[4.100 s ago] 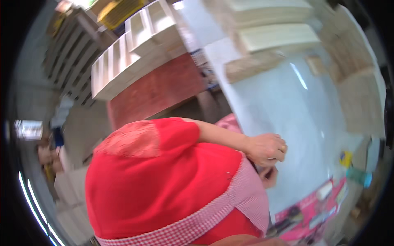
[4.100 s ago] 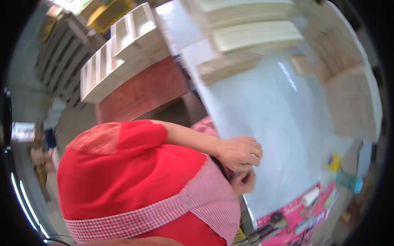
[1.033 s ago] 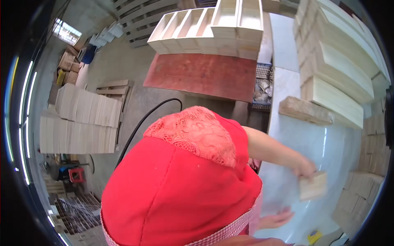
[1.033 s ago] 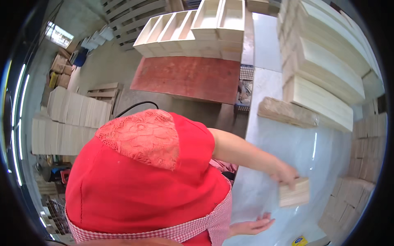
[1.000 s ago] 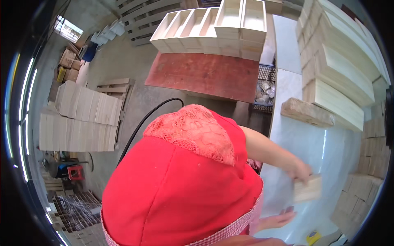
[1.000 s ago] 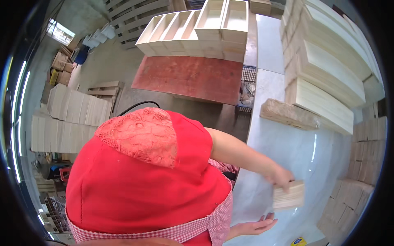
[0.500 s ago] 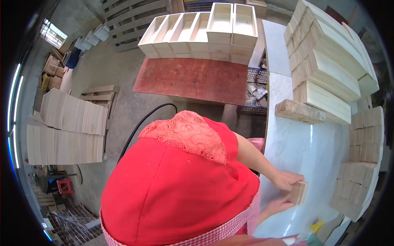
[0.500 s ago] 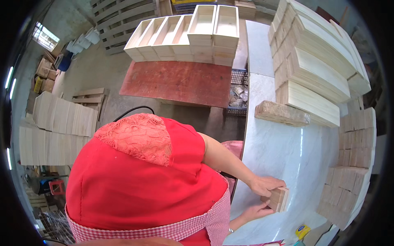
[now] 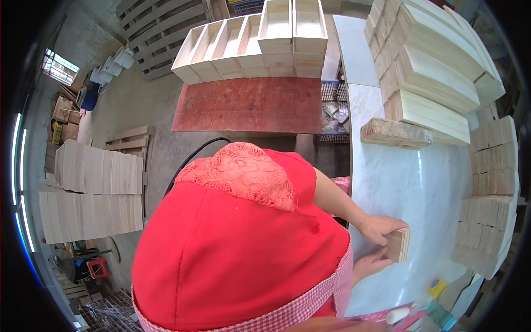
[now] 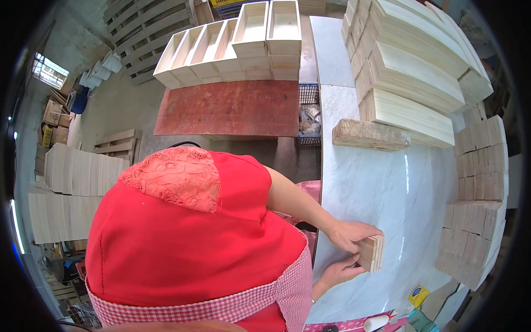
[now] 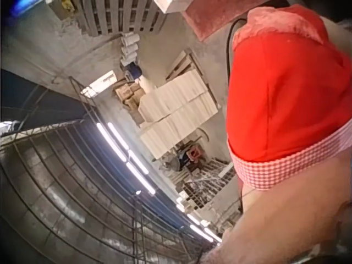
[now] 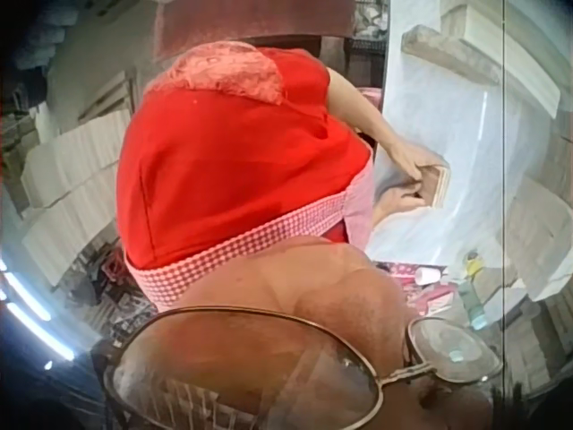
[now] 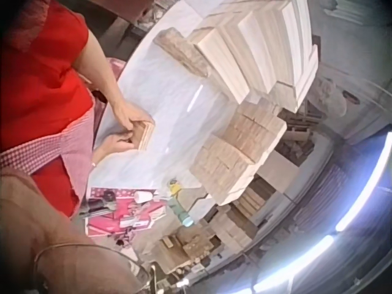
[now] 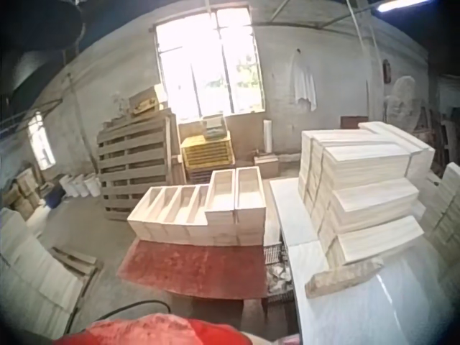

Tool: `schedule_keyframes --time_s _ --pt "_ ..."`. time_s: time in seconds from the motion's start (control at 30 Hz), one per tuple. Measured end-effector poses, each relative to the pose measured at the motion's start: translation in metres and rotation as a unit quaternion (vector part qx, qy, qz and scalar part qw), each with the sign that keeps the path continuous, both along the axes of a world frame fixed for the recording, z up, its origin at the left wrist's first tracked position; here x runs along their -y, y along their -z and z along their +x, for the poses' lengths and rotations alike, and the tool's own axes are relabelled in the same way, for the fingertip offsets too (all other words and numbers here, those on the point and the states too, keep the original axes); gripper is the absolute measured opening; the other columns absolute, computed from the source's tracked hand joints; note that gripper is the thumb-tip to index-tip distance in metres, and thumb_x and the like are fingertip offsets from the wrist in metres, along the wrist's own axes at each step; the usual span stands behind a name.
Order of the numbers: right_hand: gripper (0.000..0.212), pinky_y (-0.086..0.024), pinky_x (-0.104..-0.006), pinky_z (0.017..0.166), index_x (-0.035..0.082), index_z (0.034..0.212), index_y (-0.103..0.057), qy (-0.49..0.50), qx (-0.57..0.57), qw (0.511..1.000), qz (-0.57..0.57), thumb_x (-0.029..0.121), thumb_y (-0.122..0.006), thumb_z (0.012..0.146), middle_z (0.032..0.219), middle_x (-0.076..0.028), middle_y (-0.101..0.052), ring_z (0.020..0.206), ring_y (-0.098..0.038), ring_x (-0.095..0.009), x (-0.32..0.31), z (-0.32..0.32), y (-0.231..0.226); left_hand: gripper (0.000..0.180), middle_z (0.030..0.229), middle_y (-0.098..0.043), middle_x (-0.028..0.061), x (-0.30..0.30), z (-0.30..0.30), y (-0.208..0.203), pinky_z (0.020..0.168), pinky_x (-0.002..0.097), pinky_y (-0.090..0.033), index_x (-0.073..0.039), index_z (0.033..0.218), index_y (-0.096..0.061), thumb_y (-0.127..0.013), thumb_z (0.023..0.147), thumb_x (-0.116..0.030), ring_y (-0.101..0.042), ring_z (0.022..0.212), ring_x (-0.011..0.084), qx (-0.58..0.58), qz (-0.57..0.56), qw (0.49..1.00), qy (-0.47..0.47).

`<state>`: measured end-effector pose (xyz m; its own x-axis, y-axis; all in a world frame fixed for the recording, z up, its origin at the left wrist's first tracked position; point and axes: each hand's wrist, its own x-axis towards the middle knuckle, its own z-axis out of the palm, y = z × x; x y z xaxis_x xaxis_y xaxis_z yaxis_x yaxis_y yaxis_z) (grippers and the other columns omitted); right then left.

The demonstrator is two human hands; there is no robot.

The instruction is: Assembling wooden box components using glue and a pneumatic nail gun.

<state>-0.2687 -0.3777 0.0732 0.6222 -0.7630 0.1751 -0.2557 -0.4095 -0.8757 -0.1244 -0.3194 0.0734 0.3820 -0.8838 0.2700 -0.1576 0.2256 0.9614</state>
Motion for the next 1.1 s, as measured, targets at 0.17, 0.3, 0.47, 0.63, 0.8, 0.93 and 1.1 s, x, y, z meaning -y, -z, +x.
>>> schedule_keyframes --time_s 0.17,0.3,0.47,0.63,0.8,0.93,1.1 --pt "0.049 -0.042 -0.0420 0.099 -0.008 0.135 -0.036 0.022 0.011 1.000 -0.007 0.025 -0.049 0.102 0.132 -0.027 -0.048 0.121 -0.051 -0.034 -0.008 -0.001 0.006 0.074 0.122 -0.049 0.0211 -0.011 -0.005 0.004 0.098 0.0442 -0.041 -0.002 0.139 -0.030 -0.062 0.072 -0.008 -0.050 0.116 0.0367 0.082 0.032 0.996 -0.022" --pt "0.048 -0.043 -0.0417 0.098 -0.007 0.136 -0.038 0.030 0.000 0.999 -0.026 0.024 -0.049 0.101 0.132 -0.026 -0.049 0.121 -0.052 -0.034 -0.007 -0.002 0.012 0.074 0.120 -0.049 0.0211 -0.015 -0.008 0.001 0.096 0.0446 -0.042 -0.002 0.139 -0.029 -0.063 0.074 -0.009 -0.051 0.114 0.0369 0.105 0.043 0.992 -0.047" --pt "0.037 -0.046 -0.0429 0.090 -0.010 0.126 -0.045 0.050 0.007 0.996 -0.067 0.017 -0.049 0.101 0.121 -0.027 -0.056 0.109 -0.057 -0.036 -0.010 0.001 0.010 0.075 0.118 -0.050 0.0211 -0.015 -0.007 0.004 0.094 0.0444 -0.042 -0.001 0.139 -0.028 -0.064 0.073 -0.011 -0.052 0.111 0.0374 0.112 0.043 0.992 -0.050" --pt "0.038 -0.047 -0.0428 0.088 -0.010 0.127 -0.044 0.058 -0.010 0.996 -0.060 0.017 -0.050 0.101 0.121 -0.027 -0.056 0.108 -0.058 -0.037 -0.011 0.000 0.008 0.073 0.114 -0.052 0.0209 -0.012 -0.009 0.006 0.093 0.0445 -0.043 -0.002 0.136 -0.032 -0.064 0.071 -0.011 -0.053 0.109 0.0382 0.099 0.034 0.993 -0.057" --pt "0.040 -0.048 -0.0434 0.087 -0.009 0.129 -0.043 0.055 0.006 0.997 -0.044 0.018 -0.050 0.100 0.122 -0.027 -0.056 0.108 -0.059 -0.037 -0.003 -0.002 0.020 0.072 0.113 -0.053 0.0209 -0.012 -0.010 0.008 0.092 0.0451 -0.044 -0.002 0.135 -0.033 -0.064 0.071 -0.012 -0.053 0.108 0.0381 0.102 0.025 0.992 -0.073" --pt "0.041 -0.048 -0.0435 0.088 -0.009 0.130 -0.042 0.061 0.001 0.998 -0.034 0.018 -0.050 0.100 0.123 -0.027 -0.055 0.109 -0.059 -0.037 -0.004 -0.002 0.020 0.071 0.113 -0.053 0.0210 -0.012 -0.009 0.007 0.092 0.0452 -0.044 -0.001 0.135 -0.033 -0.063 0.071 -0.012 -0.053 0.108 0.0381 0.103 0.033 0.992 -0.071" --pt "0.041 -0.047 -0.0438 0.089 -0.009 0.130 -0.042 0.058 0.030 0.998 -0.021 0.019 -0.049 0.101 0.123 -0.028 -0.055 0.110 -0.058 -0.037 -0.004 -0.001 0.019 0.073 0.115 -0.052 0.0214 -0.012 -0.008 0.005 0.093 0.0449 -0.044 0.000 0.136 -0.031 -0.064 0.072 -0.012 -0.053 0.109 0.0382 0.104 0.042 0.992 -0.058"
